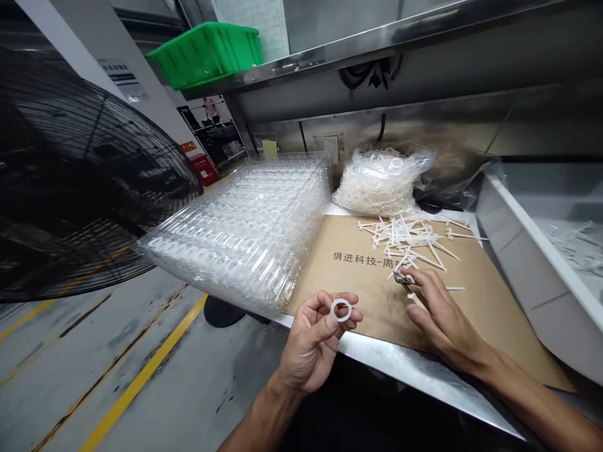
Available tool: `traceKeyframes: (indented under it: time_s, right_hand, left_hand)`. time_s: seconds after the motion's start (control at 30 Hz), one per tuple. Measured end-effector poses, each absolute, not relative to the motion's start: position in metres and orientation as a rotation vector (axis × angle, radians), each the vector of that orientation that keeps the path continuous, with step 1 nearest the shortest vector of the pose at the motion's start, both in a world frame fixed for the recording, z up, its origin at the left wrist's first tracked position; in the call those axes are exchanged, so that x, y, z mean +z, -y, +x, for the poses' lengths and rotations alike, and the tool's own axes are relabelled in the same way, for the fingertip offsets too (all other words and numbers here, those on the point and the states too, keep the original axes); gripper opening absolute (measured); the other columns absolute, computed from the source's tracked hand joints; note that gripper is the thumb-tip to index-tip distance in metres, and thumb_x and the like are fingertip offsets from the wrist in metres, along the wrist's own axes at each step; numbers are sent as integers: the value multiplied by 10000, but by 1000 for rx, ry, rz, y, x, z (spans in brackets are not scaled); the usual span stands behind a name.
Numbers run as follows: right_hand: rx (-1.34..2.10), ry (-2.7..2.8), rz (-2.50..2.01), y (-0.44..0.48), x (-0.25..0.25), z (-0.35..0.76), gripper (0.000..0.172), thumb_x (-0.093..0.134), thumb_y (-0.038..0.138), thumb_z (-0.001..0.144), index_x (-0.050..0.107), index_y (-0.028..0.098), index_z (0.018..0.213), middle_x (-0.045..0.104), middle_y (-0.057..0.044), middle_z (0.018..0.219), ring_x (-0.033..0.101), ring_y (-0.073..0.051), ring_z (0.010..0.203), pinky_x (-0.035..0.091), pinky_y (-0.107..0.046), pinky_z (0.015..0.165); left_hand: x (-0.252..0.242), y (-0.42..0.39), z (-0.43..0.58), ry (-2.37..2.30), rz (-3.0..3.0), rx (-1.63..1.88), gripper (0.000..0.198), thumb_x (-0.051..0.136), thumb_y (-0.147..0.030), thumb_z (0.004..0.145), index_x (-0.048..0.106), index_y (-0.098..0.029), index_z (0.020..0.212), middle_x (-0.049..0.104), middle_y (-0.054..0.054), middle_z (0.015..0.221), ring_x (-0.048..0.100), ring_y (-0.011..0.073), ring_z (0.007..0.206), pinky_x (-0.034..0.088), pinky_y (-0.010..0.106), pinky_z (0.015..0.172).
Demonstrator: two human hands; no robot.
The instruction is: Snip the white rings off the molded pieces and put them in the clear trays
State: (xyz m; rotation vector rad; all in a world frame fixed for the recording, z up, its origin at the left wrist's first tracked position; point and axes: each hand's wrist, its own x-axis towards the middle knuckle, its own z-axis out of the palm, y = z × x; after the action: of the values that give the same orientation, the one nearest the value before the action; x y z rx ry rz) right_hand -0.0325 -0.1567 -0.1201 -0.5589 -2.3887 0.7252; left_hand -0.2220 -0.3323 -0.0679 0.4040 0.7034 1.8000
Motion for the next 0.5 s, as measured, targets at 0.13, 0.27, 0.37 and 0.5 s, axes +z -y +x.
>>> traceKeyframes:
  time_s: [0.13,0.27,0.37,0.5]
  right_hand:
    - [680,2410,-610,156,-126,-30,476,412,428,1003,347,265,1445,455,-143,1405,461,-356,1321,427,-563,1079]
    - [629,2400,-660,152,-139,-28,478,438,463,974,373,340,1431,504,-133,1386,523,-387,1280,483,-606,1022]
    - [642,2420,-675,149,-149,-28,506,440,446,967,341,389,1459,487,-133,1421,479,-417,1326,442,-667,1043]
    - [632,2438,-678,146,-159,-26,550,439,414,961,288,430,1489,464,-134,1432,446,-441,1348,417,-721,1035]
  left_hand:
    - [-64,343,-228,-670,397,1832,170,795,-161,801,626,-146,785,742,70,1019,730,128,821,549,198,774]
    - [-53,361,-239,-633,520,1901,201,834,-201,765,641,-150,789,746,71,929,727,135,749,540,200,706]
    - [-41,383,-252,-755,687,1979,235,849,-240,755,707,-195,938,732,60,920,712,146,741,546,242,720]
    - [-23,417,-285,-1176,1017,2067,227,777,-329,832,749,-241,1039,691,81,977,685,190,789,555,323,743]
